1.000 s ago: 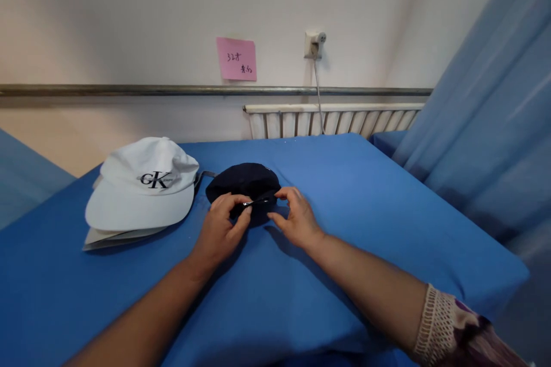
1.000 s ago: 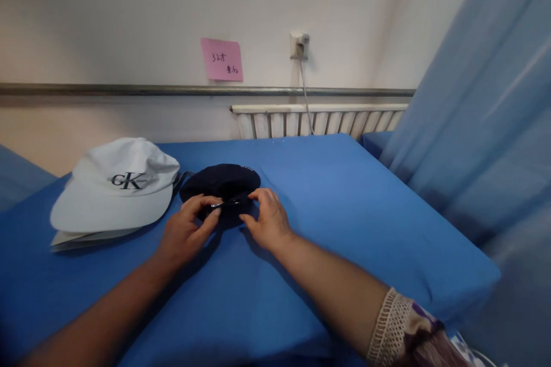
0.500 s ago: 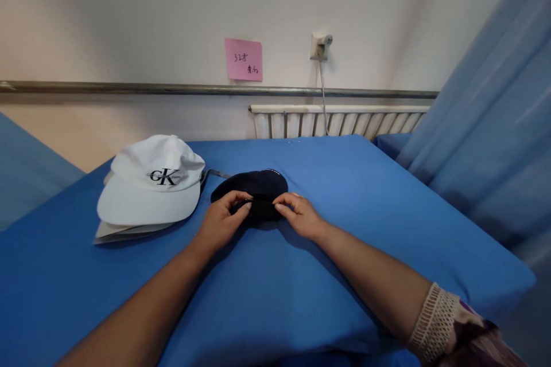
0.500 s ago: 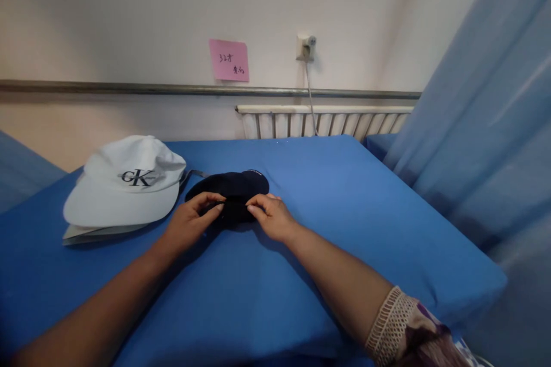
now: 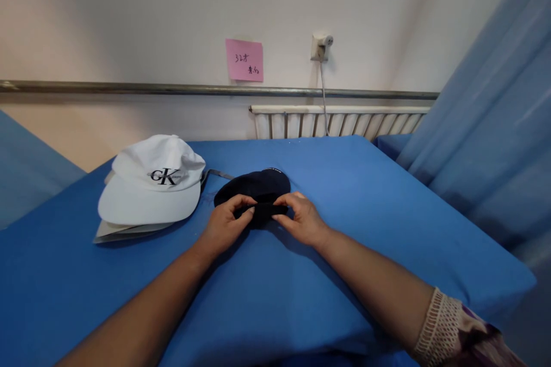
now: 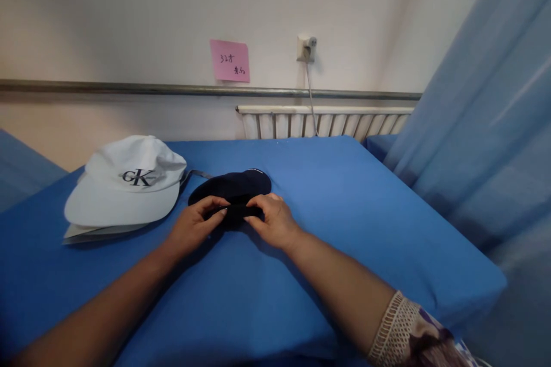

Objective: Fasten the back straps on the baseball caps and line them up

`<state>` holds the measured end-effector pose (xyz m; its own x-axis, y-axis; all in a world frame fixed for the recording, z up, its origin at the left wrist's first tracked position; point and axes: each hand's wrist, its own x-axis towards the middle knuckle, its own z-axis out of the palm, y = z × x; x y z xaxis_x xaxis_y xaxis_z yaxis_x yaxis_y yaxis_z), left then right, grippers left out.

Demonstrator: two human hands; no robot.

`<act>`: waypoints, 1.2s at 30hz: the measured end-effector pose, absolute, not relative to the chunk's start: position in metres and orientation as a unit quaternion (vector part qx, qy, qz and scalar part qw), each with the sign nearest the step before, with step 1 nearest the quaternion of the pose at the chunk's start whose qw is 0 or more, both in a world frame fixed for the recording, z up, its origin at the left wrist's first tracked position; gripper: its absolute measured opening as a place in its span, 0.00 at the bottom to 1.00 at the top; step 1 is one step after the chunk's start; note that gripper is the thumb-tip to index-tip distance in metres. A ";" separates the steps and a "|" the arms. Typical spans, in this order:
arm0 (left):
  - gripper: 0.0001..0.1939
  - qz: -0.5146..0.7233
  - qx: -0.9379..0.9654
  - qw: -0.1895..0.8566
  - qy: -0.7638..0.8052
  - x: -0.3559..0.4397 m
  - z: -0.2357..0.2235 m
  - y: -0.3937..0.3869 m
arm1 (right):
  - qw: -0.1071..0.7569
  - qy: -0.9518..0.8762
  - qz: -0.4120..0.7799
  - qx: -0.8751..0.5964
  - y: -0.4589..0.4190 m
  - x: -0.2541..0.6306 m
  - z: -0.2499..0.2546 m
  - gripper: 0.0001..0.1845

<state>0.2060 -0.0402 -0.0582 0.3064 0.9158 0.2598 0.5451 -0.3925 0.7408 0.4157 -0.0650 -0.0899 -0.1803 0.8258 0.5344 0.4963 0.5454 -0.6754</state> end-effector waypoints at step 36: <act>0.13 0.205 0.882 0.133 0.404 0.221 -0.060 -0.056 | 0.401 -0.726 0.366 -0.422 -0.059 0.423 -0.094 0.08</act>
<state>0.2206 -0.0561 -0.0605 0.5903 0.7661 0.2544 0.6574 -0.6391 0.3992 0.4229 -0.0591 -0.0935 -0.3217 0.9064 0.2737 0.3185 0.3758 -0.8702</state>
